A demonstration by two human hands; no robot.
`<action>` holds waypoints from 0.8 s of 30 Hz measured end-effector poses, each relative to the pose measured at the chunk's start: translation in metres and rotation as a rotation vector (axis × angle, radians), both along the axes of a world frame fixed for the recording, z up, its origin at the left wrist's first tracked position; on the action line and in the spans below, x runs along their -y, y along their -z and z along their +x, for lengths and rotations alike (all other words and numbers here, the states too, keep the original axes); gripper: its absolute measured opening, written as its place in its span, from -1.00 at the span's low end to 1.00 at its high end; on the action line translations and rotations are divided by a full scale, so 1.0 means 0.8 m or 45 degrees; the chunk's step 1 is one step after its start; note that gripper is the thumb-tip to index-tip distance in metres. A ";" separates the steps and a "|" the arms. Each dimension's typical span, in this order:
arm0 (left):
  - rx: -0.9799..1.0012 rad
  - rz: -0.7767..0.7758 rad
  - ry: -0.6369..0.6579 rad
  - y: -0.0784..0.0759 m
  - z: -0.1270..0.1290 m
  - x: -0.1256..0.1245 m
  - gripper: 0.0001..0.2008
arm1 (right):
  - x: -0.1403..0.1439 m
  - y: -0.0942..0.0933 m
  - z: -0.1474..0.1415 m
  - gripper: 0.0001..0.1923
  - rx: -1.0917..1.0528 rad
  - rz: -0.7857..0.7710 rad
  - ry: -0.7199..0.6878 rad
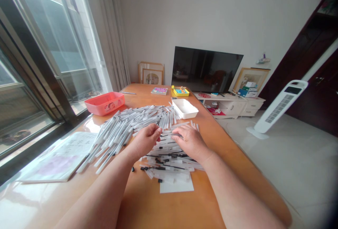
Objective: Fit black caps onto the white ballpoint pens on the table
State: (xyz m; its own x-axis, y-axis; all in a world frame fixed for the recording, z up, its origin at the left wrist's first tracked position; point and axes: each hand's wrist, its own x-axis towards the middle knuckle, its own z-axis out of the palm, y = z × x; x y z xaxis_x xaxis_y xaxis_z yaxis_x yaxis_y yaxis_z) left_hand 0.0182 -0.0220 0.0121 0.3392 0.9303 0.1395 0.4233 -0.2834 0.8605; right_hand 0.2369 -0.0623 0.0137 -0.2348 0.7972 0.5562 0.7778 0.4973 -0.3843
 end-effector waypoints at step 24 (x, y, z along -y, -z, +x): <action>-0.357 0.137 -0.278 0.014 -0.011 -0.016 -0.81 | 0.014 -0.020 0.011 -0.70 0.272 0.129 0.445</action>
